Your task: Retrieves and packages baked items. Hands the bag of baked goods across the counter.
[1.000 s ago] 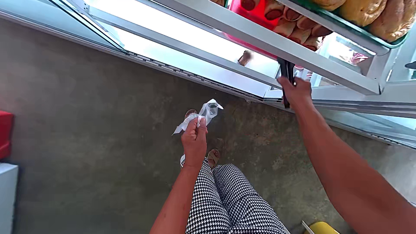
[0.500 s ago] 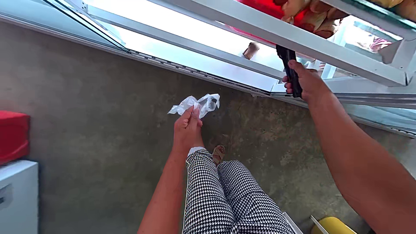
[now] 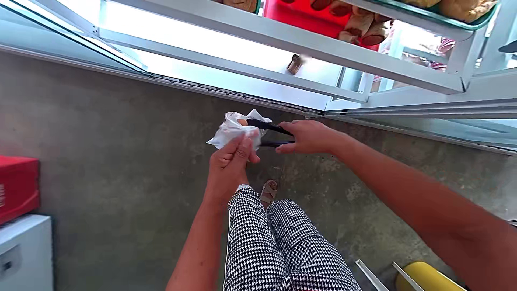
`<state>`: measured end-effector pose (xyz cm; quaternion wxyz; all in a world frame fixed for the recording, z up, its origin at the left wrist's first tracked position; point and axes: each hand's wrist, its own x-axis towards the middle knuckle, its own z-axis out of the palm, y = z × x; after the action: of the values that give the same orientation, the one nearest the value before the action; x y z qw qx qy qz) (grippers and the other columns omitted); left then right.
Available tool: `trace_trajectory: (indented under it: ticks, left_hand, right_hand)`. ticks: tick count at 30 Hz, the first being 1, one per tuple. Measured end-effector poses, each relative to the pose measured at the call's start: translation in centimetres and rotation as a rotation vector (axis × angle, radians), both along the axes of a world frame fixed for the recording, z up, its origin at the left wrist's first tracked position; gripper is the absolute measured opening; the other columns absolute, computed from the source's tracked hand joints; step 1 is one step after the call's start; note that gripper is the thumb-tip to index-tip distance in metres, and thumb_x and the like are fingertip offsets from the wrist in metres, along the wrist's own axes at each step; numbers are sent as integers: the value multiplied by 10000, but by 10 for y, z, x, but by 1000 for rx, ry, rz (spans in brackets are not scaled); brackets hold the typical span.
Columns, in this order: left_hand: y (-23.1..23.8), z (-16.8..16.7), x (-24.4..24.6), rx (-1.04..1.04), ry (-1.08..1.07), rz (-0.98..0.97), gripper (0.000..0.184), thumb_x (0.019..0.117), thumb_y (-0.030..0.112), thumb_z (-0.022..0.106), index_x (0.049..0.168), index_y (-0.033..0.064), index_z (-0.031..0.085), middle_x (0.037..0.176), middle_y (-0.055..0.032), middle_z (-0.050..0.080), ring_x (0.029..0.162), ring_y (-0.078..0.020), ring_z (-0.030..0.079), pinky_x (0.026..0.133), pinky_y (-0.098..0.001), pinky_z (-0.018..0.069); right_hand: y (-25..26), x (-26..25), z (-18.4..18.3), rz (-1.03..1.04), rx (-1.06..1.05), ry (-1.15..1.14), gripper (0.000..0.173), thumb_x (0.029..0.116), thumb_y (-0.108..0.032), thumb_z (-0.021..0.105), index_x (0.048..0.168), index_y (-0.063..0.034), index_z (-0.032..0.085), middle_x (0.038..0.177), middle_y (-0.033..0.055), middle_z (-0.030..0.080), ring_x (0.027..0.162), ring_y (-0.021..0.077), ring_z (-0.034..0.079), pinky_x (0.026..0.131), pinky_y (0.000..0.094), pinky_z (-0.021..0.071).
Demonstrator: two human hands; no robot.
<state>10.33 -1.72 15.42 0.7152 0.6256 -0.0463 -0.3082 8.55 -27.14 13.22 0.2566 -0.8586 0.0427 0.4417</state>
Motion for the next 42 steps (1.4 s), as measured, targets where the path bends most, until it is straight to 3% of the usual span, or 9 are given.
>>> trace_trajectory:
  ticks: [5, 7, 11, 14, 17, 20, 27, 37, 42]
  left_hand:
    - [8, -20, 12, 164, -9, 145, 285, 1092, 180, 458, 1246, 55, 664, 790, 70, 661, 709, -50, 653, 738, -247, 582]
    - [5, -26, 12, 201, 8, 134, 280, 1090, 171, 472, 1239, 45, 672, 782, 66, 664, 708, -40, 647, 733, -232, 572]
    - [-6, -28, 12, 257, 13, 70, 275, 1083, 149, 485, 1233, 6, 666, 800, 49, 656, 725, -24, 631, 727, -207, 548]
    - [0, -28, 15, 340, -4, 42, 301, 1090, 187, 485, 1266, 15, 659, 924, 15, 706, 737, -17, 645, 697, -190, 551]
    - [12, -29, 20, 394, -22, 32, 309, 1093, 209, 484, 1265, 38, 674, 949, 13, 725, 734, -6, 646, 701, -186, 547]
    - [15, -32, 24, 348, 21, 18, 329, 1099, 215, 463, 1283, 42, 672, 993, -3, 746, 769, -30, 664, 733, -209, 550]
    - [-15, -43, 32, 229, 99, 52, 327, 1101, 188, 457, 1316, 23, 641, 1180, -28, 727, 806, -51, 696, 758, -224, 587]
    - [-9, -11, 42, -6, 61, -83, 323, 1103, 154, 413, 1277, 40, 660, 1187, -27, 724, 794, -68, 691, 727, -229, 587]
    - [-2, 16, 41, -145, 56, -180, 351, 1103, 185, 414, 1288, 27, 667, 1101, -60, 739, 810, -99, 694, 743, -256, 598]
  right_hand:
    - [-51, -64, 19, -440, 77, -171, 632, 908, -468, 751, 1377, -76, 590, 842, 97, 637, 664, 208, 577, 605, 452, 509]
    - [-85, -72, 8, -779, -70, -187, 554, 992, -439, 669, 1358, -31, 589, 885, 208, 646, 654, 299, 597, 619, 532, 528]
    - [-149, -24, -47, -1098, -358, -331, 820, 940, -552, 672, 1389, 114, 506, 1314, 403, 541, 1220, 564, 532, 991, 748, 398]
    - [-164, 9, -73, -1036, -330, -462, 804, 913, -479, 737, 1476, 36, 482, 1490, 305, 483, 1403, 449, 449, 1146, 657, 329]
    - [-152, -1, -54, -997, -293, -403, 661, 980, -473, 654, 1416, 8, 532, 1261, 282, 595, 982, 365, 625, 844, 604, 508]
    - [-135, -40, -21, -1058, -87, -215, 440, 1067, -393, 547, 1344, -53, 591, 827, 25, 568, 538, 70, 491, 483, 260, 466]
    - [-123, -29, -47, -1385, 412, -177, 328, 1102, -362, 444, 1251, -112, 596, 737, -54, 612, 474, 28, 517, 413, 184, 455]
    - [-70, -83, -8, -806, 749, 294, 324, 947, -394, 599, 1113, -126, 671, 699, -36, 622, 450, 32, 514, 417, 181, 454]
    - [-8, -26, -14, -288, 306, -159, 475, 963, -380, 719, 1318, -68, 671, 887, 105, 703, 712, 202, 649, 650, 425, 554]
